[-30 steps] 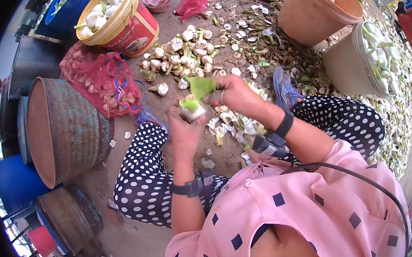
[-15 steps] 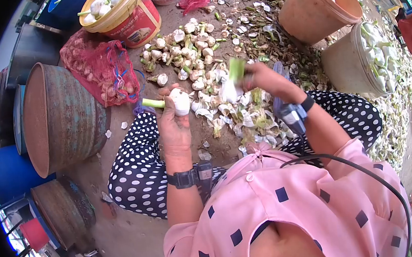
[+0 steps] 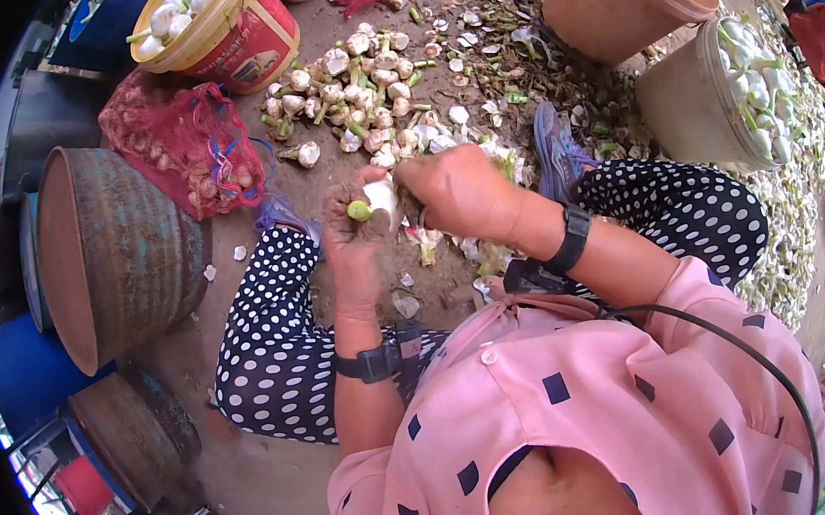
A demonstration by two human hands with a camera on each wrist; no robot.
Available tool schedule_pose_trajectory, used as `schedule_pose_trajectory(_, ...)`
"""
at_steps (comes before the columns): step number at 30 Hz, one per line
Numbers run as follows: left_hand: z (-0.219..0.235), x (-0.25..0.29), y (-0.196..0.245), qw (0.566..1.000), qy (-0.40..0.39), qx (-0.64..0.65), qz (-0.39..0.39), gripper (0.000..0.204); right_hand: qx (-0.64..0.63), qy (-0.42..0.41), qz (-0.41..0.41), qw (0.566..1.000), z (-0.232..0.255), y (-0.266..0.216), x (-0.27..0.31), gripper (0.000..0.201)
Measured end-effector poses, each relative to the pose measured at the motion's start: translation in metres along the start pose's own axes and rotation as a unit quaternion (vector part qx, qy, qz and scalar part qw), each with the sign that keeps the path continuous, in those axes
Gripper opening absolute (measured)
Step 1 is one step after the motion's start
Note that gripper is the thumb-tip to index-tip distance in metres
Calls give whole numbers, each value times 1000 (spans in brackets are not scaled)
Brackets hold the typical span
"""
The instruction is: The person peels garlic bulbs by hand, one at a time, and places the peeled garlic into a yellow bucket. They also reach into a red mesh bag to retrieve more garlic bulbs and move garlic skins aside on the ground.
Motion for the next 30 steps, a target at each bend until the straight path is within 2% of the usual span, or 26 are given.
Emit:
schedule_pose_trajectory(2,11,-5,7,995,35,-69,-57,34,-129,68,-14,989,6,12,-9,18)
schedule_pose_trajectory(3,20,-10,7,995,37,-70,-57,34,-287,-48,-67,954,-1,21,-8,20)
schedule_pose_trajectory(4,35,-14,10,983,90,-147,-70,31,-288,-49,-65,954,-4,26,-11,20)
schedule_pose_trajectory(5,47,-16,13,961,142,-222,-81,27,-345,4,-5,939,-1,28,-16,17)
schedule_pose_trajectory(6,56,-18,14,961,145,-222,-80,27,-398,56,55,914,3,29,-18,15)
schedule_pose_trajectory(7,63,-21,8,976,155,-152,-15,25,-463,-49,-15,885,2,31,-21,24)
schedule_pose_trajectory(8,68,-22,2,982,164,-81,51,22,-463,-53,-15,884,0,33,-23,24)
schedule_pose_trajectory(9,68,-24,2,988,150,12,32,21,-633,-47,-55,771,-4,37,-26,28)
schedule_pose_trajectory(10,77,-26,2,988,153,12,30,21,-774,-39,-91,626,-9,43,-30,31)
schedule_pose_trajectory(11,90,-25,-3,980,167,96,41,21,-879,-14,-106,464,-13,57,-36,34)
schedule_pose_trajectory(12,101,-23,-7,966,179,179,52,22,-920,26,-84,382,-15,69,-43,33)
schedule_pose_trajectory(13,115,-25,-9,946,263,185,45,27,-921,22,-85,379,-27,82,-42,33)
schedule_pose_trajectory(14,136,-34,-12,934,156,317,52,30,-856,-55,-124,500,-56,100,-34,29)
schedule_pose_trajectory(16,144,-57,14,919,295,263,-5,33,-659,-200,-187,701,-114,128,-22,24)
schedule_pose_trajectory(17,148,-72,31,922,284,262,-16,34,-322,-431,-111,836,-140,116,-14,22)
schedule_pose_trajectory(18,151,-96,53,927,294,226,-49,34,77,-577,-11,813,-159,114,-2,20)
schedule_pose_trajectory(19,147,-122,79,936,276,207,-77,34,118,-532,-4,838,-173,111,0,19)
schedule_pose_trajectory(20,147,-149,111,950,192,214,-120,34,158,-486,2,860,-184,109,-1,19)
schedule_pose_trajectory(21,131,-173,147,944,83,303,-105,33,101,-438,-5,893,-190,101,-18,19)
schedule_pose_trajectory(22,117,-189,173,919,-29,384,-87,32,42,-387,-13,921,-198,90,-40,19)
schedule_pose_trajectory(23,125,-197,177,920,-23,382,-86,32,29,-326,-22,945,-199,80,-63,20)
schedule_pose_trajectory(25,143,-213,190,940,-17,281,-190,30,-39,-230,-9,972,-221,63,-110,25)
schedule_pose_trajectory(27,197,-206,142,948,115,220,-198,30,-48,-163,19,985,-239,41,-160,24)
schedule_pose_trajectory(28,223,-191,106,928,282,163,-178,32,-37,-167,10,985,-251,31,-182,30)
schedule_pose_trajectory(29,250,-172,65,904,383,129,-140,34,-24,-171,4,985,-264,23,-203,40)
schedule_pose_trajectory(30,287,-150,20,888,435,128,-75,42,-28,-177,5,984,-281,17,-220,40)
Point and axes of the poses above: each hand's wrist, its own x-axis away from the middle knuckle, its own z-axis out of the back of the hand, y = z × x, the point moved 5 cm from there along -x, towards the middle knuckle, and after that the axes turned 10 degrees about x, right-handed, at the moved point
